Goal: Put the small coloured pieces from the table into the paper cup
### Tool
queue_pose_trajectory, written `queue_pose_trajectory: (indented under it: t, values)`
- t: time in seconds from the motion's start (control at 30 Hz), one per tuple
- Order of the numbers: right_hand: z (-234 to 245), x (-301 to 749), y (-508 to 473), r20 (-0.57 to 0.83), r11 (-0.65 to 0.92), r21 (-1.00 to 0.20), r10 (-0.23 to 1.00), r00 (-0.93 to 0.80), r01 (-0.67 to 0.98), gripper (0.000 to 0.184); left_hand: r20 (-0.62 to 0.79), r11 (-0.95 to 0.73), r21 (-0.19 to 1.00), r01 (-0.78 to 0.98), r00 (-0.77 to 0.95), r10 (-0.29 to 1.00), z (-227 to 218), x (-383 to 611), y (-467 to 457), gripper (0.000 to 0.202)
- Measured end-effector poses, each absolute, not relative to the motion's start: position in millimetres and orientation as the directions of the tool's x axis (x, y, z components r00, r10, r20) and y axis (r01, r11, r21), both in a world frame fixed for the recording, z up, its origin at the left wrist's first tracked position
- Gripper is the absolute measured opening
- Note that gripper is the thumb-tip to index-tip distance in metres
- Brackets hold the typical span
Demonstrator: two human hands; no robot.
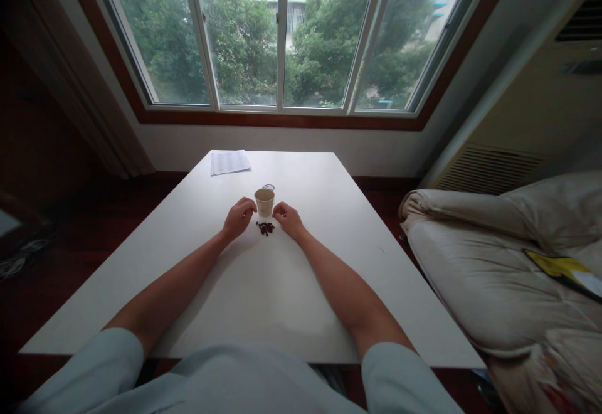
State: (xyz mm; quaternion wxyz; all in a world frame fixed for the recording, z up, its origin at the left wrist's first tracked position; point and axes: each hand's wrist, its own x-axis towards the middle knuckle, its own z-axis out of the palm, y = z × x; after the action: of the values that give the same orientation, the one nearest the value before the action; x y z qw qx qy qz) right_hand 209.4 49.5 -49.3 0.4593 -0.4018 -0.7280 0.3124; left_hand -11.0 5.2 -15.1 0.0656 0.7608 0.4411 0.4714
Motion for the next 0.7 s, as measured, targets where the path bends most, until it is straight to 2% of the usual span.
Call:
queue_pose_trajectory:
  t: [0.37,0.7]
  values:
    - [-55.1,208.1,54.9,0.421,0.485,-0.827,0.870,-0.259,0.285,0.018,0.716,-0.612,0.480,0.629,0.123,0.688,-4.6,-3.4,-4.2,0.028]
    - [-50.4,206.8,51.1,0.416,0.481,-0.827,0.872,-0.258,0.291,0.016,0.656,-0.611,0.420,0.671,0.241,0.715,-3.2,-1.6,-2.5,0.041]
